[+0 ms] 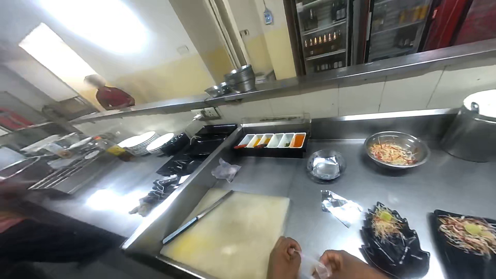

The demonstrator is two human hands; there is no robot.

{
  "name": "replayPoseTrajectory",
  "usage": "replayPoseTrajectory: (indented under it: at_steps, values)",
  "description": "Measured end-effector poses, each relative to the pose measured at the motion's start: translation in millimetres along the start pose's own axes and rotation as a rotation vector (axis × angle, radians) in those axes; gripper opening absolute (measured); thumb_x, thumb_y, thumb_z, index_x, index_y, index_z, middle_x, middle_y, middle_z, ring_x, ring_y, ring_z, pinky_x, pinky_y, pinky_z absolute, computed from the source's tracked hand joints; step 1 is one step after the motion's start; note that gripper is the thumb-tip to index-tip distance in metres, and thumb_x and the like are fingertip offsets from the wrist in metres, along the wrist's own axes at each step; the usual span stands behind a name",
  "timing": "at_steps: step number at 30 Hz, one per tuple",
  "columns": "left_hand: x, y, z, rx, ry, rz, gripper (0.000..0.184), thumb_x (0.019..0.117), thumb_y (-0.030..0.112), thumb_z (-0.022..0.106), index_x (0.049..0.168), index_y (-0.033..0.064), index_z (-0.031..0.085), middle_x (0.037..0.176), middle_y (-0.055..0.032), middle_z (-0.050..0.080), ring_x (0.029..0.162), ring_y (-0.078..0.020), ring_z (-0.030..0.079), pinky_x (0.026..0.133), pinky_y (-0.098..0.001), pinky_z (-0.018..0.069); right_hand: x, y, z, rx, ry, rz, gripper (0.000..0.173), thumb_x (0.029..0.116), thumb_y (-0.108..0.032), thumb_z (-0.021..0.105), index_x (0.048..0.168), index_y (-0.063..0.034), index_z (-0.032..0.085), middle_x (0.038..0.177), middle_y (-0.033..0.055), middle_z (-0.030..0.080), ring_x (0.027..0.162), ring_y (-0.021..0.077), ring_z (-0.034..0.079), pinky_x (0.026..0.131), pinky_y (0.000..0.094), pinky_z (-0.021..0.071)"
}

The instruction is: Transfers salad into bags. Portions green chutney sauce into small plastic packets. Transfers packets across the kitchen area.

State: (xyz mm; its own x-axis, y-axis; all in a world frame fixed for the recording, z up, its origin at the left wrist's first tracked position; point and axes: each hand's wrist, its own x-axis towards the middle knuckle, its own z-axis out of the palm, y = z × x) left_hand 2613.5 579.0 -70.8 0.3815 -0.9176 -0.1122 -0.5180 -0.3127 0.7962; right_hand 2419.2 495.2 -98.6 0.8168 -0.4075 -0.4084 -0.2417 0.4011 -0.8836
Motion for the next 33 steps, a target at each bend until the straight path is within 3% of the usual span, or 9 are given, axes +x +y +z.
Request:
replayPoseTrajectory:
  at_steps: [5, 10, 13, 16, 21, 23, 28, 31, 33]
  values:
    - [-30.6, 36.3, 24.0, 0.415, -0.101, -0.092, 0.024, 0.0896, -0.004, 0.056, 0.11, -0.0035, 0.068, 0.105, -0.0204, 0.065, 0.092, -0.0341, 0.065, 0.083, -0.0499, 0.0533, -20.6, 3.2, -9.1, -0.47, 0.393, -0.024, 0.022, 0.0951, -0.006, 0.057, 0.116, 0.0014, 0.06, 0.086, 0.0148, 0.063, 0.075, 0.0275, 0.066, 0.073, 0.0468, 0.0562]
    - [-42.9, 43.3, 44.8, 0.445, -0.154, -0.239, 0.021, 0.0914, -0.002, 0.058, 0.111, -0.0039, 0.064, 0.119, -0.0225, 0.06, 0.106, -0.0362, 0.064, 0.089, -0.0502, 0.0535, -14.1, 16.0, -1.4, -0.448, 0.687, -0.232, 0.016, 0.0906, 0.003, 0.055, 0.103, 0.0042, 0.064, 0.099, 0.0171, 0.057, 0.083, 0.0248, 0.057, 0.075, 0.0385, 0.0498]
    - [-41.5, 34.9, 45.4, 0.486, -0.19, -0.24, 0.029, 0.0897, -0.004, 0.059, 0.118, 0.001, 0.064, 0.127, -0.0214, 0.057, 0.116, -0.0382, 0.06, 0.092, -0.0526, 0.053, -14.2, 12.7, 9.7, -0.397, 0.685, -0.319, 0.021, 0.0887, 0.007, 0.051, 0.099, 0.0025, 0.069, 0.102, 0.0149, 0.059, 0.093, 0.0227, 0.059, 0.082, 0.0356, 0.0502]
    - [-39.1, 22.3, 40.7, 0.516, -0.178, -0.088, 0.047, 0.0843, -0.01, 0.058, 0.127, 0.0081, 0.064, 0.134, -0.0185, 0.057, 0.127, -0.0419, 0.051, 0.094, -0.0571, 0.0495, -18.4, -3.7, 12.5, -0.559, 0.389, -0.162, 0.024, 0.099, 0.002, 0.049, 0.108, 0.0007, 0.072, 0.109, 0.0164, 0.066, 0.101, 0.0271, 0.063, 0.092, 0.0436, 0.0509]
    - [-24.9, 7.3, 17.8, 0.34, -0.326, 0.014, 0.029, 0.1016, 0.007, 0.055, 0.127, 0.001, 0.066, 0.125, -0.0196, 0.065, 0.118, -0.0322, 0.062, 0.105, -0.0476, 0.0478, -14.6, -20.6, 1.8, -0.238, 0.151, -0.21, 0.031, 0.1035, -0.009, 0.053, 0.133, -0.0014, 0.057, 0.118, 0.011, 0.068, 0.096, 0.0178, 0.069, 0.08, 0.0372, 0.059]
    - [-16.5, -13.2, 4.3, 0.067, -0.329, 0.032, 0.024, 0.0978, 0.004, 0.058, 0.119, 0.0006, 0.069, 0.119, -0.0142, 0.068, 0.106, -0.0215, 0.065, 0.094, -0.0402, 0.0529, -15.5, -11.0, -9.9, -0.109, 0.221, -0.299, 0.039, 0.1013, -0.022, 0.06, 0.135, -0.0028, 0.057, 0.127, 0.0087, 0.066, 0.107, 0.0156, 0.067, 0.083, 0.0343, 0.0571]
    - [-9.0, -8.6, -21.1, -0.278, -0.253, -0.122, 0.02, 0.0937, -0.005, 0.058, 0.109, 0.0018, 0.067, 0.106, -0.0065, 0.067, 0.089, -0.0116, 0.063, 0.077, -0.0307, 0.0539, -2.0, 49.0, -5.4, -0.276, 0.111, -0.387, 0.112, 0.0725, -0.046, 0.084, 0.16, -0.0044, 0.027, 0.16, 0.0163, 0.037, 0.145, 0.0273, 0.04, 0.112, 0.0474, 0.0423]
    - [-6.8, 4.6, -31.3, -0.324, -0.285, -0.191, 0.02, 0.0956, -0.005, 0.056, 0.111, 0.0035, 0.066, 0.103, -0.0055, 0.066, 0.079, -0.011, 0.062, 0.065, -0.0279, 0.0516, 14.5, 62.1, 16.6, -0.329, 0.119, -0.534, 0.107, 0.0725, -0.026, 0.09, 0.158, -0.0022, 0.03, 0.164, 0.0186, 0.031, 0.148, 0.0247, 0.036, 0.117, 0.0412, 0.0387]
    - [-3.7, 8.3, -35.5, -0.338, -0.314, -0.196, 0.018, 0.0966, -0.003, 0.058, 0.113, 0.0038, 0.065, 0.099, -0.0047, 0.066, 0.074, -0.0099, 0.062, 0.061, -0.0261, 0.0515, 25.2, 62.1, 26.4, -0.332, 0.156, -0.628, 0.089, 0.0774, -0.02, 0.087, 0.151, 0.0012, 0.041, 0.152, 0.0174, 0.047, 0.137, 0.017, 0.05, 0.114, 0.0324, 0.0422]
